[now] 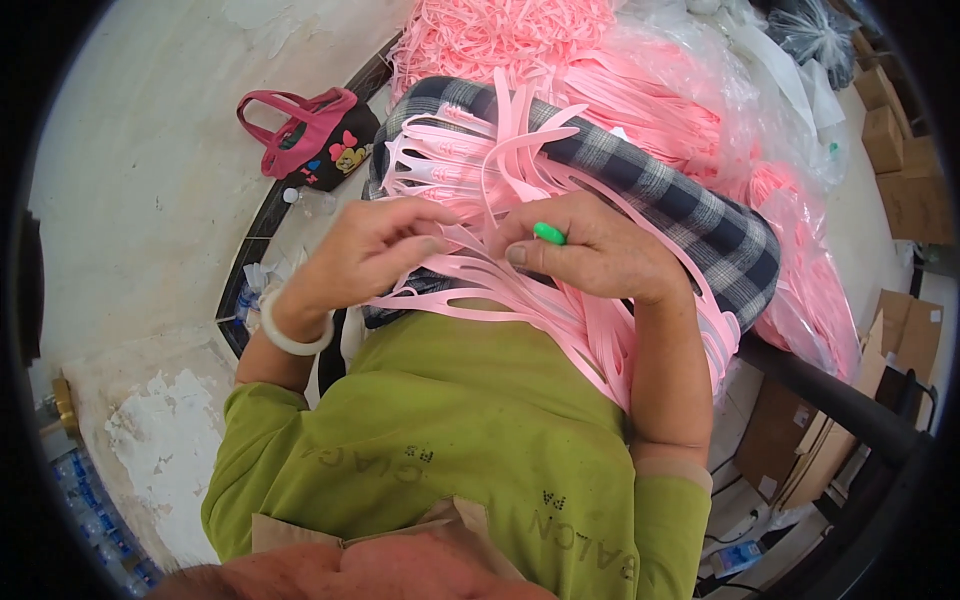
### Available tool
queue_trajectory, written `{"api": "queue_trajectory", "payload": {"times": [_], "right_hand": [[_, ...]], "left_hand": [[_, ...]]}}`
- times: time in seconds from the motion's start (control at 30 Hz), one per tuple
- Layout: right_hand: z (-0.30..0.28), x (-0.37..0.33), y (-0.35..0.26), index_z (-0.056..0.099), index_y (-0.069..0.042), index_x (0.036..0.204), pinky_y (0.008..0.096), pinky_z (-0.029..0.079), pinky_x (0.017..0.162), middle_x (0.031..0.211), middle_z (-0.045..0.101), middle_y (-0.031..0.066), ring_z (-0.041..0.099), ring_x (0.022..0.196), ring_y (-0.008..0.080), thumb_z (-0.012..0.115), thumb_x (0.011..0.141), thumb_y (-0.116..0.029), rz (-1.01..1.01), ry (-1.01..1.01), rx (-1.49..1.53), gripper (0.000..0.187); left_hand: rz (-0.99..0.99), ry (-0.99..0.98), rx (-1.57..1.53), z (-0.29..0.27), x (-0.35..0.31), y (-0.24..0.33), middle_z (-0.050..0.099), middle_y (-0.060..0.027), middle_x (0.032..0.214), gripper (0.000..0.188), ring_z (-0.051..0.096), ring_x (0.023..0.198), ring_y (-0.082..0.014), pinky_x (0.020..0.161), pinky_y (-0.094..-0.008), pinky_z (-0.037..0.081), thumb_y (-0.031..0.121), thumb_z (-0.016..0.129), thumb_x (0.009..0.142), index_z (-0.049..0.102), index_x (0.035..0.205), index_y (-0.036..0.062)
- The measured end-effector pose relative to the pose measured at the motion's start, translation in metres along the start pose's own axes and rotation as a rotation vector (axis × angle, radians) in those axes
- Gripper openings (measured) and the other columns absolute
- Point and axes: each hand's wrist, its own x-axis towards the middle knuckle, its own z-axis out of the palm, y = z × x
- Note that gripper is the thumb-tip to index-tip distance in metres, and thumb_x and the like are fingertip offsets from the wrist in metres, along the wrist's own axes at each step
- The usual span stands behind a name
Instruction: The person assembles pink plastic strips by threading and tying them together with a green hook tool.
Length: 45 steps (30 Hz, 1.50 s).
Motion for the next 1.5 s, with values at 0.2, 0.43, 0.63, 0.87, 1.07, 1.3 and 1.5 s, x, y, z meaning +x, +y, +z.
{"api": "queue_trajectory", "payload": {"times": [0.2, 0.43, 0.63, 0.87, 1.07, 1.3, 1.5], "right_hand": [[0.016, 0.003, 0.0, 0.061, -0.001, 0.093, 0.0329, 0.048, 0.07, 0.09, 0.063, 0.0134, 0.062, 0.079, 0.0258, 0.055, 0.08, -0.008, -0.139, -0.104, -0.332, 0.015], [0.038, 0.003, -0.008, 0.06, -0.003, 0.089, 0.0391, 0.048, 0.069, 0.083, 0.06, 0.0143, 0.059, 0.077, 0.0321, 0.056, 0.077, -0.011, -0.192, -0.066, -0.566, 0.015], [0.008, -0.01, -0.015, 0.06, 0.002, 0.082, 0.0281, 0.042, 0.062, 0.073, 0.058, 0.0062, 0.052, 0.067, 0.0153, 0.052, 0.087, -0.026, -0.132, 0.463, -0.27, 0.029], [0.017, -0.005, -0.01, 0.059, 0.002, 0.08, 0.0226, 0.038, 0.056, 0.069, 0.055, 0.0047, 0.048, 0.064, 0.0101, 0.044, 0.092, -0.043, -0.145, 0.513, -0.131, 0.049], [0.033, 0.007, -0.001, 0.058, 0.005, 0.083, 0.0254, 0.045, 0.057, 0.075, 0.056, 0.0083, 0.056, 0.068, 0.0135, 0.044, 0.092, -0.044, -0.272, 0.468, 0.11, 0.051], [0.036, 0.013, 0.008, 0.059, 0.005, 0.086, 0.0255, 0.047, 0.062, 0.079, 0.059, 0.0097, 0.059, 0.072, 0.0151, 0.047, 0.092, -0.037, -0.279, 0.4, 0.134, 0.045], [0.034, 0.012, 0.009, 0.059, 0.005, 0.086, 0.0253, 0.047, 0.062, 0.079, 0.059, 0.0101, 0.058, 0.071, 0.015, 0.047, 0.093, -0.03, -0.269, 0.387, 0.07, 0.038]], "left_hand": [[-0.168, -0.074, -0.405, 0.03, 0.009, -0.017, 0.063, -0.0082, 0.086, 0.043, 0.06, 0.071, -0.0107, 0.06, -0.0241, 0.048, 0.021, 0.058, 0.087, 0.046, 0.123, -0.0006], [-0.316, -0.072, -0.629, 0.037, 0.012, -0.017, 0.057, -0.0002, 0.088, 0.019, 0.053, 0.07, -0.0033, 0.055, -0.0171, 0.044, 0.012, 0.051, 0.09, 0.048, 0.107, 0.0032], [-0.143, 0.234, -1.092, 0.049, 0.006, -0.022, 0.057, -0.0047, 0.095, 0.007, 0.059, 0.08, -0.0096, 0.069, -0.023, 0.051, 0.004, 0.044, 0.091, 0.042, 0.094, 0.01], [-0.089, 0.292, -1.312, 0.05, 0.001, -0.025, 0.054, -0.0162, 0.112, 0.005, 0.059, 0.1, -0.0244, 0.082, -0.0411, 0.054, 0.004, 0.043, 0.091, 0.042, 0.09, 0.009], [-0.086, 0.286, -1.114, 0.047, 0.001, -0.017, 0.053, -0.0181, 0.115, 0.003, 0.06, 0.097, -0.0237, 0.074, -0.0353, 0.058, 0.005, 0.044, 0.091, 0.043, 0.092, 0.0073], [-0.125, 0.286, -1.005, 0.044, -0.002, -0.022, 0.053, -0.0191, 0.118, 0.004, 0.063, 0.089, -0.0184, 0.071, -0.0276, 0.057, 0.007, 0.044, 0.093, 0.044, 0.096, 0.0059], [-0.124, 0.279, -0.957, 0.044, -0.003, -0.023, 0.053, -0.0185, 0.119, 0.008, 0.063, 0.086, -0.0144, 0.068, -0.0218, 0.056, 0.009, 0.047, 0.093, 0.045, 0.099, 0.005]]}}
